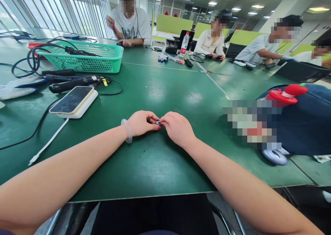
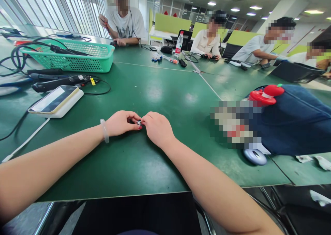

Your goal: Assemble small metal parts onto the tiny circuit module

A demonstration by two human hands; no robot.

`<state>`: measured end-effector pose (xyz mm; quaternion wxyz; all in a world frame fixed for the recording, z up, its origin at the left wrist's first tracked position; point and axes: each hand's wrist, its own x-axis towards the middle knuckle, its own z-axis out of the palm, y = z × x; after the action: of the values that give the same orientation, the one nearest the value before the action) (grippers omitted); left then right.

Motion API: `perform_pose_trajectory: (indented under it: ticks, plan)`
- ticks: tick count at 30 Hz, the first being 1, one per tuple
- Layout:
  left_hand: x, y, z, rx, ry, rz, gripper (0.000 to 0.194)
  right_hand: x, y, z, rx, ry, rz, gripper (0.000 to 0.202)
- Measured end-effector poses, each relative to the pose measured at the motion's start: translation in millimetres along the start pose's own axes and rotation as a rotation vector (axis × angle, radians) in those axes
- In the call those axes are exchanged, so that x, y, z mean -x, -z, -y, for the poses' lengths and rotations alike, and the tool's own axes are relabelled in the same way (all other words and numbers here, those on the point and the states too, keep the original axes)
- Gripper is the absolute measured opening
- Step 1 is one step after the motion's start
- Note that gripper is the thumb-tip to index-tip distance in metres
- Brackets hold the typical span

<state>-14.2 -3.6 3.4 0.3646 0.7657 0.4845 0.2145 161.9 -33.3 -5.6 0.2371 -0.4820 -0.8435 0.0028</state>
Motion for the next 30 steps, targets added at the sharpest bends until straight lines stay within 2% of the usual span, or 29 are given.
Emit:
perform_pose_trajectory:
  ticks: [10, 16, 20, 26, 30]
  plan:
    - [-1, 3.0, 2, 0.086, 0.010, -0.044, 0.034, 1, 7, -7, -0.073, -0.068, -0.001, 0.018]
    - [0, 4.0, -1, 0.158, 0.032, 0.013, 0.038, 2, 5, -6, -0.056, -0.067, 0.007, 0.015]
    - [2, 3.6, -5, 0.344, 0.108, 0.074, 0.044, 2, 4, -4, -0.047, -0.048, -0.012, 0.017]
    - [3, 1.1, -10, 0.702, 0.187, 0.134, 0.034, 0, -1, 0, 0.005, 0.006, -0.030, 0.019]
    - [3, -0.7, -9, 0.814, 0.208, 0.167, 0.033, -1, -5, 3, 0.062, 0.041, -0.031, 0.022]
